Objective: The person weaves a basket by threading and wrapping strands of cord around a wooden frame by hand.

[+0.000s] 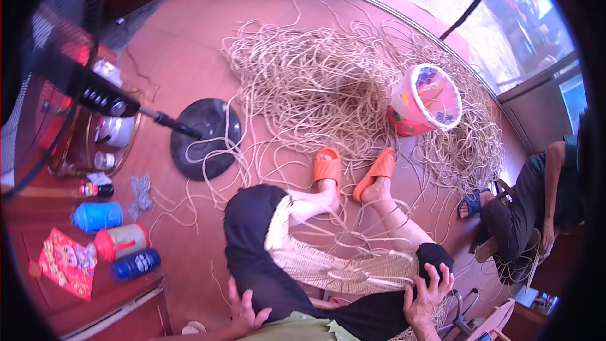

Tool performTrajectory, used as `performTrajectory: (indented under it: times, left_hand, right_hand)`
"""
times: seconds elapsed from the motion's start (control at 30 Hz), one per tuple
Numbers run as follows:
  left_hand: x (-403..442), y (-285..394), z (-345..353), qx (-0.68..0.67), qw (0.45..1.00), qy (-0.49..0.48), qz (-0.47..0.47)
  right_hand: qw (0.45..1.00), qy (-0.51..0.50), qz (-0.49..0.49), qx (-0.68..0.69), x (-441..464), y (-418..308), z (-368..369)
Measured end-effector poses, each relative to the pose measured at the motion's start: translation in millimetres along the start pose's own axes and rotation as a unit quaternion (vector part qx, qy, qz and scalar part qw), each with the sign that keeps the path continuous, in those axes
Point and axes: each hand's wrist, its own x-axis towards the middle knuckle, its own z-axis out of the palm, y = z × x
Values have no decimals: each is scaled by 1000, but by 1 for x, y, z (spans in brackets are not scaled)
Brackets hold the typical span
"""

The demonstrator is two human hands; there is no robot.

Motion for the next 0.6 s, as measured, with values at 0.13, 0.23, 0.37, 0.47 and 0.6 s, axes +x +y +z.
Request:
performTrajectory:
  times: [0.13, 0.23, 0.37, 0.47, 0.6]
  left_hand:
    - [-30, -61, -76, 184, 931, -293, 113]
    - [54, -85, -115, 238, 782, -574, 55]
    - [220, -157, -101, 317, 837, -420, 149]
    - [329, -196, 13, 213, 947, -228, 80]
    - [450, -161, 156, 259, 933, -225, 108]
  right_hand:
    - [999, -31, -6, 2, 2, 1, -3]
    - [1000, -30, 4, 6, 2, 3, 0]
    - [1000, -2, 17, -5, 7, 4, 2]
    - [999, 31, 10, 22, 16, 9, -3]
    - [998, 36, 22, 35, 19, 15, -1]
